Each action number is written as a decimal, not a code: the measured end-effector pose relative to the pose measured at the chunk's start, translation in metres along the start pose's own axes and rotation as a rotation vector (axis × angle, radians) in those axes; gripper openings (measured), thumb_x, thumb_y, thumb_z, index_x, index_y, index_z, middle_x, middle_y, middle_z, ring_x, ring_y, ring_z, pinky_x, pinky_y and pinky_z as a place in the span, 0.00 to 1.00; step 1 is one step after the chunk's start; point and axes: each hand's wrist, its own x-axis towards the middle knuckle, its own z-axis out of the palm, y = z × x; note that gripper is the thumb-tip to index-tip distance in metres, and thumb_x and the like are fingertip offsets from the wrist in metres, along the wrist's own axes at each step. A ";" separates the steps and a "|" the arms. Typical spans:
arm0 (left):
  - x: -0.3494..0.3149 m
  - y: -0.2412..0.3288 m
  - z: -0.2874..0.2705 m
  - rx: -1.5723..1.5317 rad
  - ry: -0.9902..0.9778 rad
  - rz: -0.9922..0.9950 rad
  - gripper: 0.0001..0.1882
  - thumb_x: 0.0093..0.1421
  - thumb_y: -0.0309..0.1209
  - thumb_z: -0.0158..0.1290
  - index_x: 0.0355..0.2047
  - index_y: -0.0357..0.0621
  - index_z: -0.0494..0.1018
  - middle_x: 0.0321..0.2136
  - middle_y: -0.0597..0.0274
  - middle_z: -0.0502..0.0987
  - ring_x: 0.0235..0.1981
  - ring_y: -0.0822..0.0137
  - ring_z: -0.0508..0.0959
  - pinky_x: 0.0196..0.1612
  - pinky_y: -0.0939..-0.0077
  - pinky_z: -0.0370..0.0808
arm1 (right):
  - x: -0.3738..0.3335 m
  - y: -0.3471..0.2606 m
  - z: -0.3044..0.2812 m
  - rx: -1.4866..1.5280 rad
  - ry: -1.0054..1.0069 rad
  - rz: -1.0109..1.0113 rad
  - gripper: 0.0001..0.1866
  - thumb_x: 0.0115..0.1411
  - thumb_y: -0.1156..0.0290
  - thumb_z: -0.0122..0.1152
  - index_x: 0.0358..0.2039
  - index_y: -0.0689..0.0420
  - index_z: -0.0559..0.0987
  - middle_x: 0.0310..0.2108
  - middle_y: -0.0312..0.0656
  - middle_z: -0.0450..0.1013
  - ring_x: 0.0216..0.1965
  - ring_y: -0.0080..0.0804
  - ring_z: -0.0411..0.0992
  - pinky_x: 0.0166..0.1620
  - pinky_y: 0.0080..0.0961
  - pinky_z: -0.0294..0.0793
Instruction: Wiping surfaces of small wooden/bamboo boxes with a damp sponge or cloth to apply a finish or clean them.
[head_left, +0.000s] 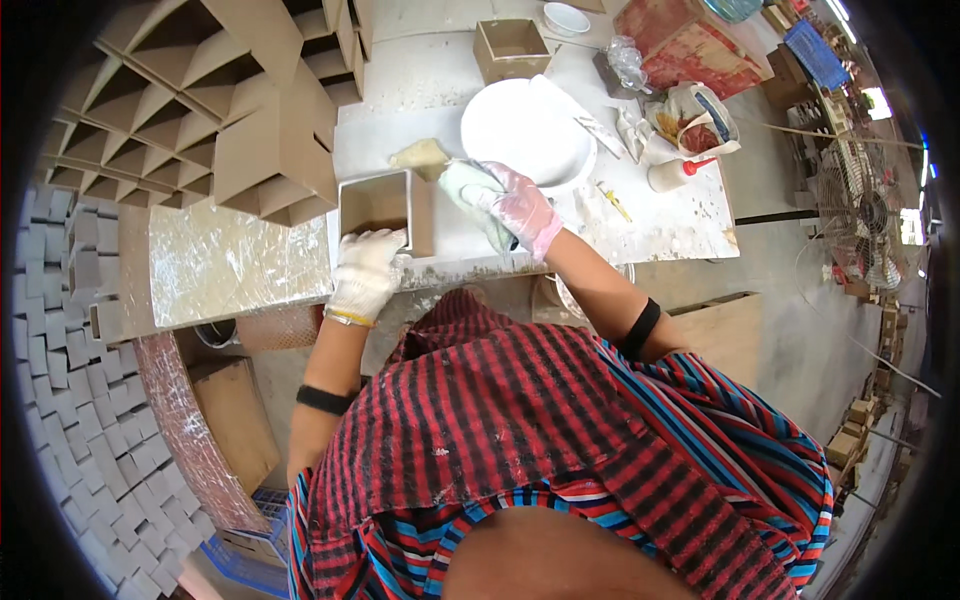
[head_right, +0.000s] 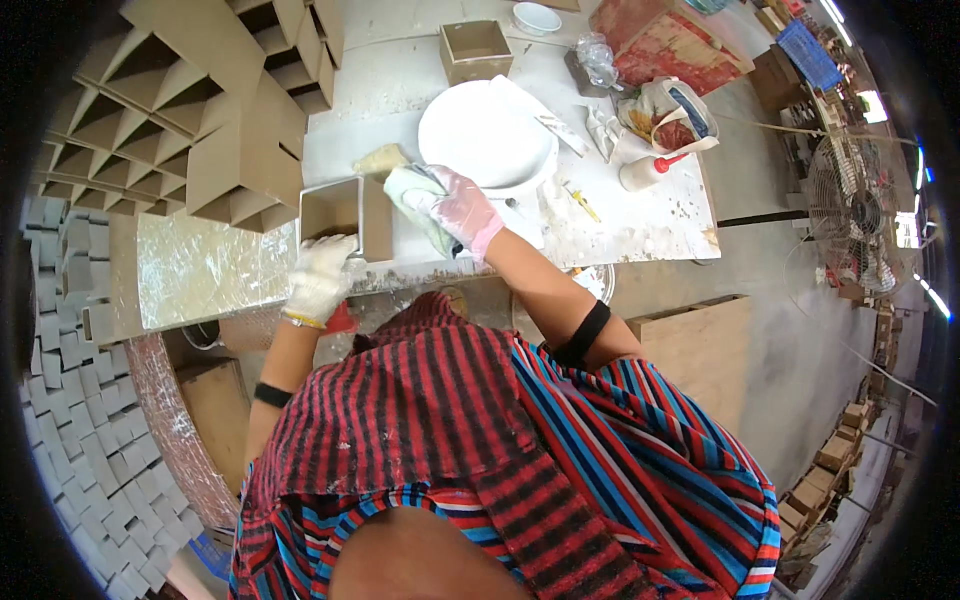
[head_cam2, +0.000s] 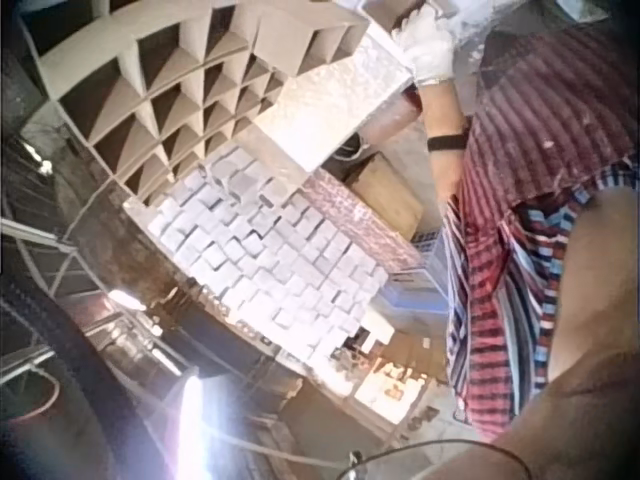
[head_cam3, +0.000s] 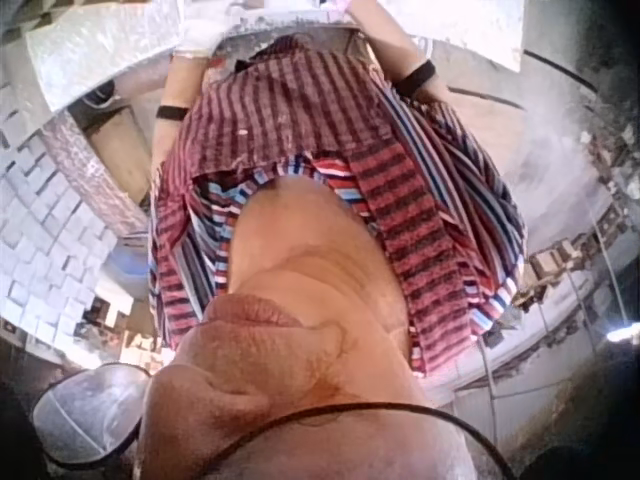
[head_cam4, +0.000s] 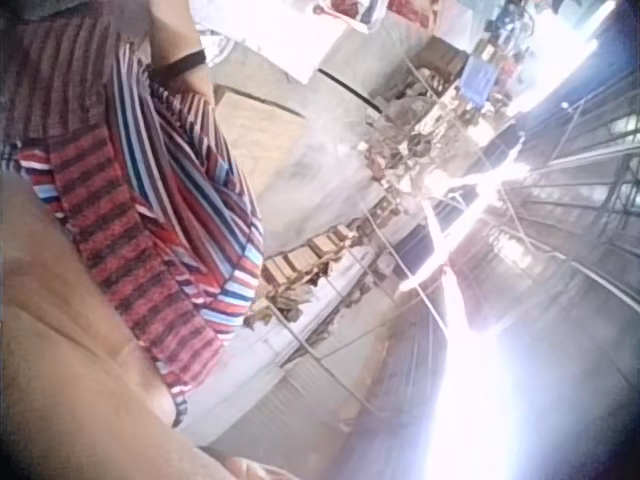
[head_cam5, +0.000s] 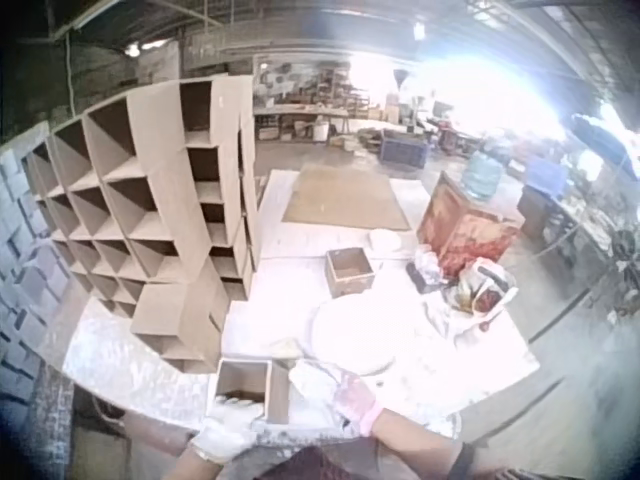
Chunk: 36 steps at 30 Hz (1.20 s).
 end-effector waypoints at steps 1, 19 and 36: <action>0.000 0.000 -0.004 -0.396 0.093 -0.049 0.17 0.51 0.29 0.55 0.44 0.45 0.72 0.35 0.61 0.77 0.39 0.61 0.75 0.45 0.69 0.68 | 0.001 -0.003 -0.006 0.008 0.034 -0.037 0.23 0.54 0.67 0.59 0.50 0.61 0.70 0.43 0.43 0.72 0.44 0.26 0.69 0.48 0.22 0.67; 0.009 0.017 0.011 -1.737 0.214 -0.485 0.12 0.55 0.27 0.54 0.39 0.37 0.73 0.34 0.64 0.76 0.34 0.71 0.74 0.36 0.72 0.71 | 0.020 0.025 0.043 -0.093 0.340 -0.548 0.20 0.52 0.69 0.61 0.46 0.58 0.72 0.44 0.45 0.70 0.46 0.38 0.69 0.50 0.29 0.68; 0.003 -0.003 0.020 -1.964 0.054 -0.255 0.23 0.56 0.20 0.47 0.54 0.39 0.59 0.42 0.55 0.70 0.42 0.60 0.74 0.41 0.68 0.76 | 0.055 0.007 0.068 -0.698 -0.016 -0.847 0.15 0.53 0.66 0.54 0.42 0.41 0.77 0.47 0.36 0.69 0.43 0.37 0.69 0.49 0.30 0.69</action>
